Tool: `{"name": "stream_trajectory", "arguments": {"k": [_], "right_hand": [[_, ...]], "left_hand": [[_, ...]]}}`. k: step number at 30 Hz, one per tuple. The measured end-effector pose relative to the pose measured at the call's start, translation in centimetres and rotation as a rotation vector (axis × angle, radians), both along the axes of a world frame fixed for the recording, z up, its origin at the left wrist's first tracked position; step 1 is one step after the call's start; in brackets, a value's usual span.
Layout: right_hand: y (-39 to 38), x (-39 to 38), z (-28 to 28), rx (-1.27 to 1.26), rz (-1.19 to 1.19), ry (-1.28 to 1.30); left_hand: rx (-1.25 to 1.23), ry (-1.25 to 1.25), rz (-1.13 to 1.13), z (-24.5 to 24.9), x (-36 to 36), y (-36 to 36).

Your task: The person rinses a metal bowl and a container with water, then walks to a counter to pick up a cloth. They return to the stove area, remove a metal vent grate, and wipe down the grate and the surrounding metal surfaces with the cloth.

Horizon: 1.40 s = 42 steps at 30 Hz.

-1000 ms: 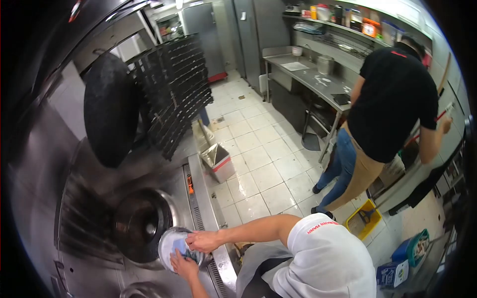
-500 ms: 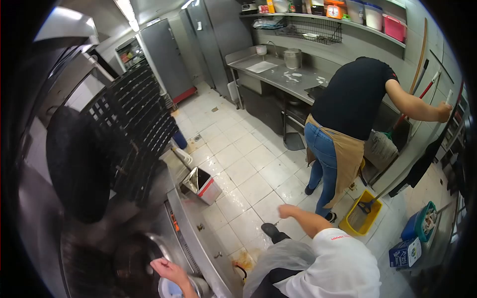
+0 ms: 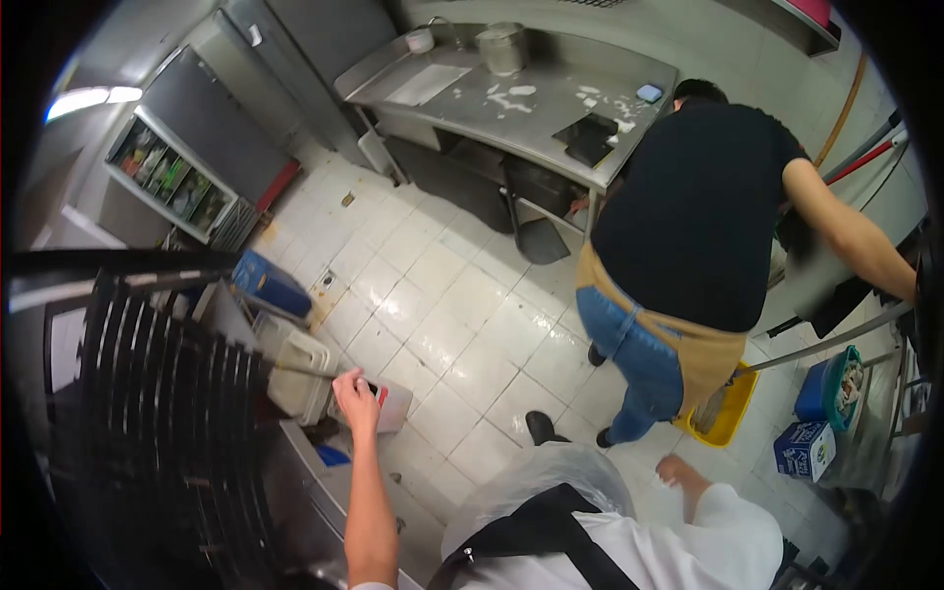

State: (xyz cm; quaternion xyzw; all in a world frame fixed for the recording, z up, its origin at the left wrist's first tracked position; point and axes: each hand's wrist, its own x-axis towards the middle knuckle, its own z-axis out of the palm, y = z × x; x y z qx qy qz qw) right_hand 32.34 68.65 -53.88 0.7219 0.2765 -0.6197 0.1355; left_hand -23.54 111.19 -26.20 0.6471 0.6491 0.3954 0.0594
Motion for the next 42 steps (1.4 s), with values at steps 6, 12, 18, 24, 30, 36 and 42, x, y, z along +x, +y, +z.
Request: {"name": "stream_trajectory", "arguments": {"k": [6,12,18,24,30,36,42], "right_hand": [[4.9,-4.1,3.5,0.016,-0.409,-0.003],[17.3,-1.4,6.9,0.275,-0.601,-0.102],[26.6,0.2,11.4,0.415,-0.823,-0.297],[35.3,-3.9,17.6,0.287,-1.148,-0.565],[46.4,-9.7,23.5,0.164,-1.400,-0.712],[55.1,-15.1,27.7,0.130,-1.576,-0.820],[60.3,-21.3,29.0,0.074,-1.727,-0.900]], "left_hand": [[-0.066,0.052,-0.221,0.4,8.7,21.4],[-0.213,0.122,-0.335,5.7,21.5,43.6],[0.027,0.201,-0.452,16.1,35.4,66.5],[0.020,0.117,-0.496,27.8,50.6,84.6],[0.215,0.247,-0.532,30.2,62.2,98.9],[0.160,0.396,-0.580,30.9,67.6,106.8],[0.073,0.505,-0.639,30.8,70.3,112.3]]}}
